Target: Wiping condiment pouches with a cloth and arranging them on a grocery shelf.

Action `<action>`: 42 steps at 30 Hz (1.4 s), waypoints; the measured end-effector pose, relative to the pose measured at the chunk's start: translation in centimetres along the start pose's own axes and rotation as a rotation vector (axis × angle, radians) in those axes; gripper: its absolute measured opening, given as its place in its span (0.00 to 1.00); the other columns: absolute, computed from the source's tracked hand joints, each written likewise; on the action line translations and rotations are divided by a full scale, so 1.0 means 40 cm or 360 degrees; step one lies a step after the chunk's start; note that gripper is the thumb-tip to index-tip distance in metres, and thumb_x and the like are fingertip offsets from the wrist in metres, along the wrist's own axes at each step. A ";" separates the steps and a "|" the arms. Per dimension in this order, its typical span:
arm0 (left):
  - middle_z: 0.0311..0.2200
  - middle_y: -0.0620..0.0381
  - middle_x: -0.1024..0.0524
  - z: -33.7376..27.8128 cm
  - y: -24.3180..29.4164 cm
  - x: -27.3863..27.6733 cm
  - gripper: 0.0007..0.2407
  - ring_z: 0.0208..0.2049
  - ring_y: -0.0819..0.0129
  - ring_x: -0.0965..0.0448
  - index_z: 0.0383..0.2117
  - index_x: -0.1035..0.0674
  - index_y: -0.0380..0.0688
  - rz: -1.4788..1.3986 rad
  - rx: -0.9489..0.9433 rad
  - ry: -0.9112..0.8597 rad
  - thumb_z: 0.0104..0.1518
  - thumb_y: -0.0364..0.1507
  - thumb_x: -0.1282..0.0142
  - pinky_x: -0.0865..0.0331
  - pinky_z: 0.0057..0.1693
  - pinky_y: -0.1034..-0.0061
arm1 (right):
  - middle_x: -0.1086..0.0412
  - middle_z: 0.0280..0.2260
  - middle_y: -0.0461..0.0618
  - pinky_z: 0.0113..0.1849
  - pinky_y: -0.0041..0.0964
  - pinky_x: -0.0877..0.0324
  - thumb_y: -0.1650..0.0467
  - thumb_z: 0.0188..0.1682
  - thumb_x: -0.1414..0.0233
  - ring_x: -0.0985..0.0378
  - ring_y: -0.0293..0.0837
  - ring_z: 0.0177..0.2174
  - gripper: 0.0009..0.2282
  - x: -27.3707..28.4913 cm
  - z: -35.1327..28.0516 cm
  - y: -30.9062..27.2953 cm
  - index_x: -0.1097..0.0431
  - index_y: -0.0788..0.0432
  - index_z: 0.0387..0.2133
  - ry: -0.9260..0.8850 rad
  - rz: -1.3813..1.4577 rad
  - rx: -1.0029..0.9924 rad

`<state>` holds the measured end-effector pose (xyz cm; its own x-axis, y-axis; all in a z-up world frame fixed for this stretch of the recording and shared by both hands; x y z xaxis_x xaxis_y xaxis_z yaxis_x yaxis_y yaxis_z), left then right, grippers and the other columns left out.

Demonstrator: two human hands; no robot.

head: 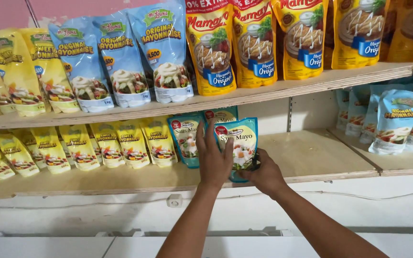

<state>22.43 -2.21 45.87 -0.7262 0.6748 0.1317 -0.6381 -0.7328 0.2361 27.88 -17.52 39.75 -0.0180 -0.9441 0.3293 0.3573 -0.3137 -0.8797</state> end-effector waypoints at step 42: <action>0.44 0.59 0.20 -0.230 -0.218 -0.068 0.13 0.48 0.60 0.27 0.40 0.14 0.47 0.0618 0.0204 -0.0518 0.55 0.34 0.49 0.36 0.54 0.62 | 0.25 0.49 0.57 0.50 0.41 0.28 0.64 0.36 0.31 0.22 0.50 0.49 0.35 -0.122 0.240 0.116 0.39 0.64 0.56 0.0077 -0.0319 0.0043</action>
<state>27.61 1.54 34.59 -0.7729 0.3626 0.5206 -0.2865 -0.9316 0.2235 38.60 -13.40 37.34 -0.1358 -0.8669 0.4796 0.3669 -0.4936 -0.7885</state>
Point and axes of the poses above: each hand's wrist, its own z-axis towards the middle knuckle, its own x-axis out of the back of the hand, y = z × x, the point moved 4 cm from there along z, towards the middle knuckle
